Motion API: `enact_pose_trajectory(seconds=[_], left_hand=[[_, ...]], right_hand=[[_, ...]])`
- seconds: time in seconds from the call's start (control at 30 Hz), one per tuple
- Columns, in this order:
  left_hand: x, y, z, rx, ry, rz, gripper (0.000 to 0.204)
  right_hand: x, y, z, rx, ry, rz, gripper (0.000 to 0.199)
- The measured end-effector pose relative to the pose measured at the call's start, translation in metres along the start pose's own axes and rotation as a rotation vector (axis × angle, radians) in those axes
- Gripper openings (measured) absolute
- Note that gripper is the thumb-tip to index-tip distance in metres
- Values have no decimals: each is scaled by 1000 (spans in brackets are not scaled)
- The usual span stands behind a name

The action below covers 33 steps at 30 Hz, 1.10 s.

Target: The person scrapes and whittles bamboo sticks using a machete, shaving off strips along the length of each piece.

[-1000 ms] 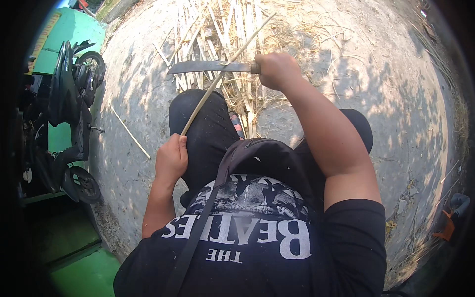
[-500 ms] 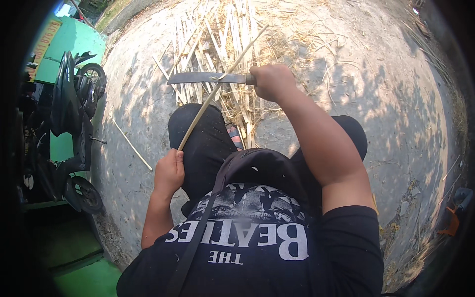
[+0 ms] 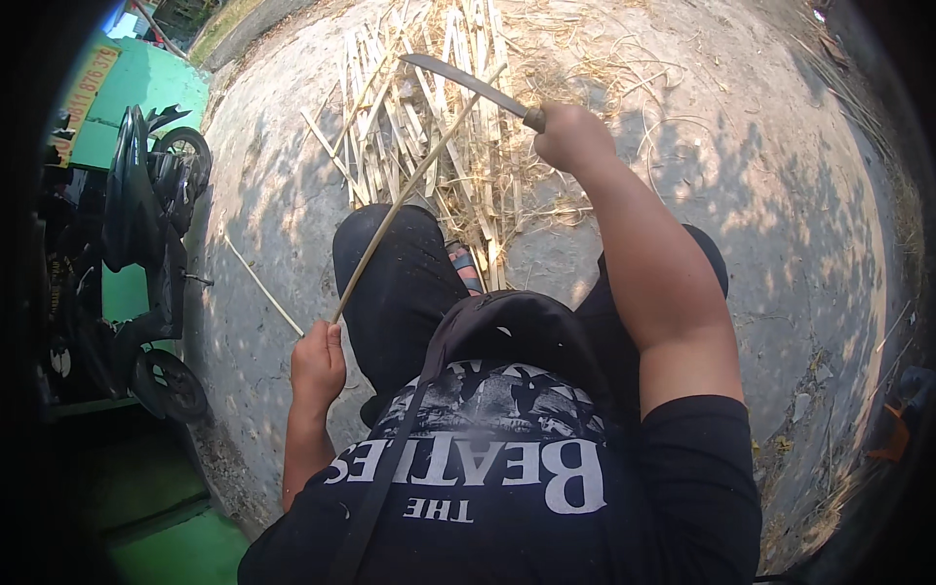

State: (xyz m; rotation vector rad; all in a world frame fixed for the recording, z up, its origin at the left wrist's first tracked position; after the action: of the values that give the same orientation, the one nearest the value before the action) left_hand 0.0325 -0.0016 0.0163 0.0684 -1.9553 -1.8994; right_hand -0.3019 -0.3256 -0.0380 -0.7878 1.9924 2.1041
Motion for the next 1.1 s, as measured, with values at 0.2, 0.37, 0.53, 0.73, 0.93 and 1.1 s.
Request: enact_pose_trajectory(seconds=[0.2, 0.37, 0.53, 0.73, 0.93, 1.1], left_hand=[[-2, -10, 1, 2, 7, 89, 29], [-7, -16, 0, 10, -11, 104, 29], [-13, -23, 7, 91, -26, 87, 29], [-7, -8, 3, -69, -34, 161, 30], [-10, -9, -1, -179, -24, 222, 34], [3, -17, -2, -153, 10, 214, 36]], right_hand=[[-54, -20, 30, 85, 485, -27, 11], [-69, -36, 41, 160, 775, 39, 11], [-23, -15, 9, -24, 166, -152, 13], [-53, -17, 34, 87, 458, -91, 12], [-67, -25, 43, -138, 649, -10, 7], [-55, -26, 38, -80, 501, 81, 7]])
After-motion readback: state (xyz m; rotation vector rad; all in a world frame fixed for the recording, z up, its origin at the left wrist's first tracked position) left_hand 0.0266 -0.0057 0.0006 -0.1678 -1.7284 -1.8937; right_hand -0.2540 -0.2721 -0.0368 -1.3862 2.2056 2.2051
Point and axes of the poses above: each hand's wrist, its own z-axis away from the middle knuckle, its own y-axis out of the back of the hand, x = y × z, the point moved 1 cm from there along -z, towards the middle knuckle, and after that the axes turned 6 degrees about y, right-handed, at the moved point
